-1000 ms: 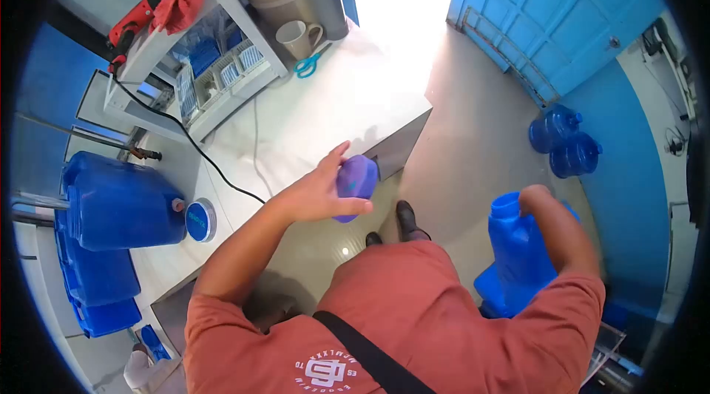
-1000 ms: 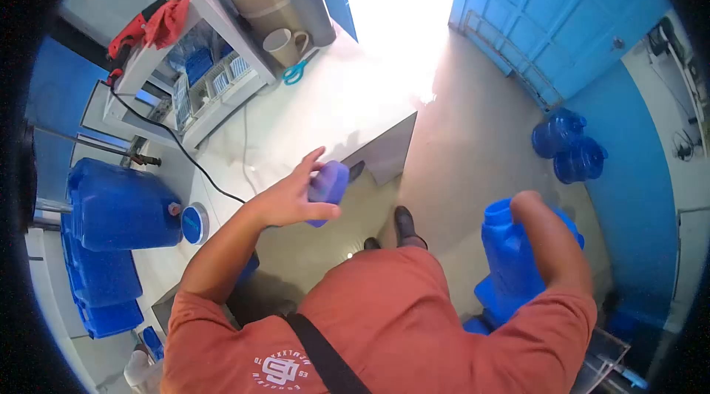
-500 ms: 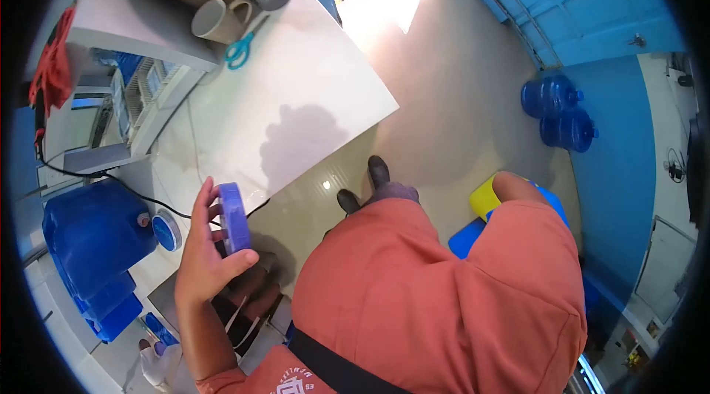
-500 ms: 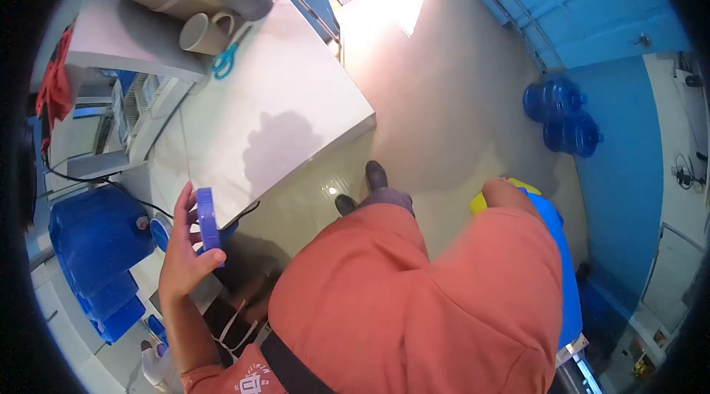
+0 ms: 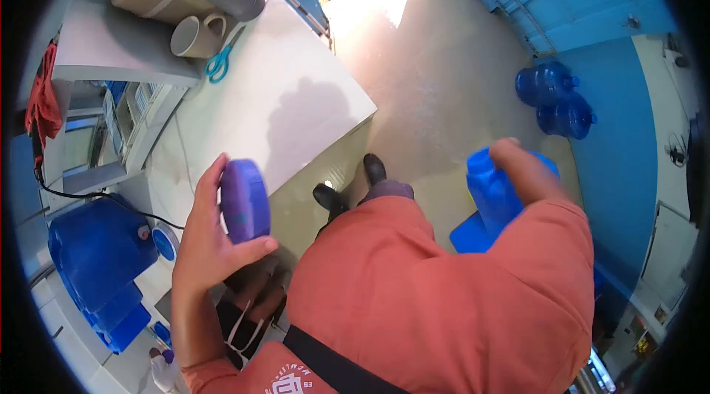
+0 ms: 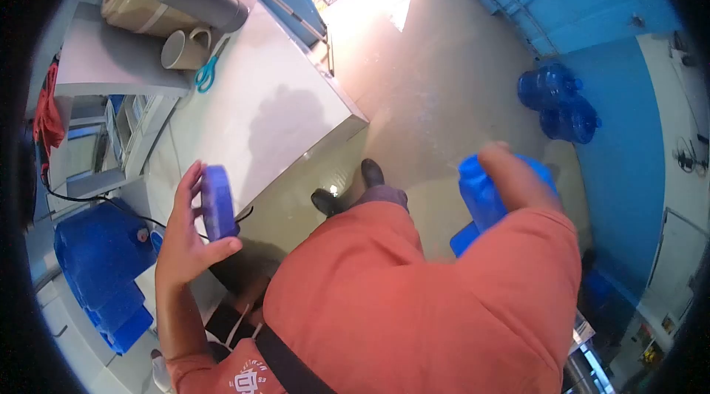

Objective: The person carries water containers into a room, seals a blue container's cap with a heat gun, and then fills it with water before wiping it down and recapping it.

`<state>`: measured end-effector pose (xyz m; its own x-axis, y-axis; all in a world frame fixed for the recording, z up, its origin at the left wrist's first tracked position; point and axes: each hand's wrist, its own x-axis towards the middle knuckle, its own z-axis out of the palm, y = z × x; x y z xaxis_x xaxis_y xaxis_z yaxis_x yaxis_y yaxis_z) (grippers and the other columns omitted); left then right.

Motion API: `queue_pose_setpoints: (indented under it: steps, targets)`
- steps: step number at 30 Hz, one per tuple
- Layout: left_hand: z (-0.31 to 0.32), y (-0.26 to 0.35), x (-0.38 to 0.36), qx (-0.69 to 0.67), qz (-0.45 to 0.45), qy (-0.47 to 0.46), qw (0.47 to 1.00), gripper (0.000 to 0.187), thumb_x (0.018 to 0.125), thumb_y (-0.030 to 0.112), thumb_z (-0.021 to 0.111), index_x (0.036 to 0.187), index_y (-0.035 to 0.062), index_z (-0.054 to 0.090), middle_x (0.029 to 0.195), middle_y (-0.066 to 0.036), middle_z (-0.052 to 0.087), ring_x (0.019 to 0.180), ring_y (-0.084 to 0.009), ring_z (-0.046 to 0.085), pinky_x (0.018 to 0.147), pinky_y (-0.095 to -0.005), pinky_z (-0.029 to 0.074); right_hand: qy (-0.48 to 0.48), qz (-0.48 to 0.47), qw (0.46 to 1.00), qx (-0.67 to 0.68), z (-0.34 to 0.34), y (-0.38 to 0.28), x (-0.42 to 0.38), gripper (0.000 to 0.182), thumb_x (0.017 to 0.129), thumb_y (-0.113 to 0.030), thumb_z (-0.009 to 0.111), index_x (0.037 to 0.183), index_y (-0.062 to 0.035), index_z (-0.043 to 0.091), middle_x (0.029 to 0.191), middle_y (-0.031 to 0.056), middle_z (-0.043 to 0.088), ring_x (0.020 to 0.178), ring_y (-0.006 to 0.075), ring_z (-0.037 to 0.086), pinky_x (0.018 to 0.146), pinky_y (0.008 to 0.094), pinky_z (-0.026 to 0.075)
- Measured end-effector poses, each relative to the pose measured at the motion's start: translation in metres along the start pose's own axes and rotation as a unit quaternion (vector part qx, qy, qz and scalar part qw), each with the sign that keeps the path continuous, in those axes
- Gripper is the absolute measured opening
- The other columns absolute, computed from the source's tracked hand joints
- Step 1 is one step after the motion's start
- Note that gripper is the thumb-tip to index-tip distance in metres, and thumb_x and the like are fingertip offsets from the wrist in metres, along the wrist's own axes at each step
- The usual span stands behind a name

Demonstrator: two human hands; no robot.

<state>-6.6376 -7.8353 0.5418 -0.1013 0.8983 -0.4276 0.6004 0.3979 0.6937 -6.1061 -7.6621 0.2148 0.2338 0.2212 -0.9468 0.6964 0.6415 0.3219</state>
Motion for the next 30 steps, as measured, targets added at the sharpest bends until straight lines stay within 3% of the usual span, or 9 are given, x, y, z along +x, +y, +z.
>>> queue_pose_setpoints:
  steps: [4,7,9,16,21,23,24,27,30]
  targets:
    - [0.016,0.040,0.047,0.036,0.139,-0.033,0.989,0.113,0.058,0.044,0.093,0.146,0.0022,0.035,0.146,-0.023,0.043,0.134,-0.0344,0.047,0.107,-0.0425,0.041,0.359,0.037,0.905,0.225,-0.041,0.031,-0.144,0.022,0.087,-0.020,0.065,0.107,-0.0119,0.069,0.106,0.0166,0.071,0.102,0.0357,0.068,0.084,0.0499,0.054]
    - [0.024,0.093,0.065,0.150,0.368,0.017,0.917,0.108,0.059,0.045,0.092,0.144,0.0043,0.039,0.148,-0.025,0.041,0.135,-0.0391,0.044,0.111,-0.0455,0.036,0.529,0.034,0.818,0.223,-0.070,0.026,-0.290,0.027,0.085,-0.023,0.071,0.107,-0.0095,0.060,0.091,0.0180,0.068,0.088,0.0388,0.068,0.073,0.0500,0.054]
    - [0.028,0.129,0.063,0.190,0.453,0.072,0.868,0.104,0.062,0.046,0.090,0.144,0.0057,0.041,0.149,-0.026,0.041,0.134,-0.0430,0.044,0.110,-0.0475,0.037,0.648,0.032,0.739,0.183,-0.072,0.010,-0.376,0.010,0.091,-0.015,0.057,0.099,-0.0105,0.061,0.087,0.0176,0.069,0.083,0.0390,0.069,0.069,0.0482,0.056]
    - [-0.007,0.186,-0.005,0.285,0.549,0.307,0.723,0.093,0.074,0.062,0.076,0.143,0.0067,0.048,0.149,-0.028,0.040,0.134,-0.0492,0.041,0.112,-0.0541,0.033,0.786,0.132,0.602,0.048,-0.049,-0.059,-0.557,0.026,0.088,-0.024,0.067,0.110,-0.0125,0.059,0.082,0.0117,0.065,0.078,0.0323,0.068,0.064,0.0445,0.053]
    - [-0.066,0.160,-0.047,0.307,0.506,0.328,0.736,0.097,0.082,0.069,0.064,0.149,0.0042,0.040,0.153,-0.029,0.035,0.141,-0.0496,0.033,0.115,-0.0542,0.027,0.853,0.104,0.512,-0.017,-0.063,-0.077,-0.583,0.025,0.088,-0.024,0.067,0.110,-0.0126,0.061,0.083,0.0126,0.066,0.079,0.0324,0.068,0.067,0.0439,0.053]
    - [-0.090,0.145,-0.074,0.337,0.545,0.377,0.669,0.102,0.081,0.072,0.062,0.153,0.0055,0.035,0.155,-0.031,0.031,0.143,-0.0504,0.029,0.117,-0.0536,0.024,0.851,0.096,0.516,-0.002,-0.067,-0.084,-0.592,0.026,0.087,-0.024,0.068,0.109,-0.0116,0.061,0.084,0.0136,0.067,0.081,0.0331,0.068,0.069,0.0439,0.053]
    - [-0.091,0.132,-0.064,0.377,0.493,0.271,0.735,0.104,0.081,0.074,0.060,0.154,0.0057,0.032,0.156,-0.030,0.030,0.145,-0.0503,0.025,0.118,-0.0542,0.021,0.852,0.090,0.515,-0.005,-0.075,-0.089,-0.591,0.026,0.087,-0.024,0.068,0.109,-0.0116,0.061,0.084,0.0136,0.067,0.081,0.0331,0.068,0.069,0.0439,0.053]
    - [-0.106,0.101,-0.069,0.412,0.468,0.218,0.751,0.106,0.080,0.076,0.059,0.154,0.0052,0.032,0.156,-0.030,0.030,0.146,-0.0502,0.022,0.118,-0.0559,0.018,0.891,0.022,0.453,-0.030,-0.086,-0.113,-0.585,0.014,0.080,-0.012,0.067,0.094,-0.0092,0.065,0.080,0.0117,0.068,0.077,0.0292,0.069,0.067,0.0410,0.053]
    - [-0.127,0.101,-0.096,0.385,0.505,0.304,0.710,0.109,0.079,0.078,0.060,0.154,0.0047,0.032,0.155,-0.032,0.029,0.147,-0.0508,0.019,0.119,-0.0570,0.016,0.871,-0.015,0.487,-0.054,-0.096,-0.139,-0.594,0.015,0.080,-0.013,0.067,0.094,-0.0094,0.066,0.083,0.0112,0.068,0.082,0.0289,0.069,0.070,0.0407,0.053]
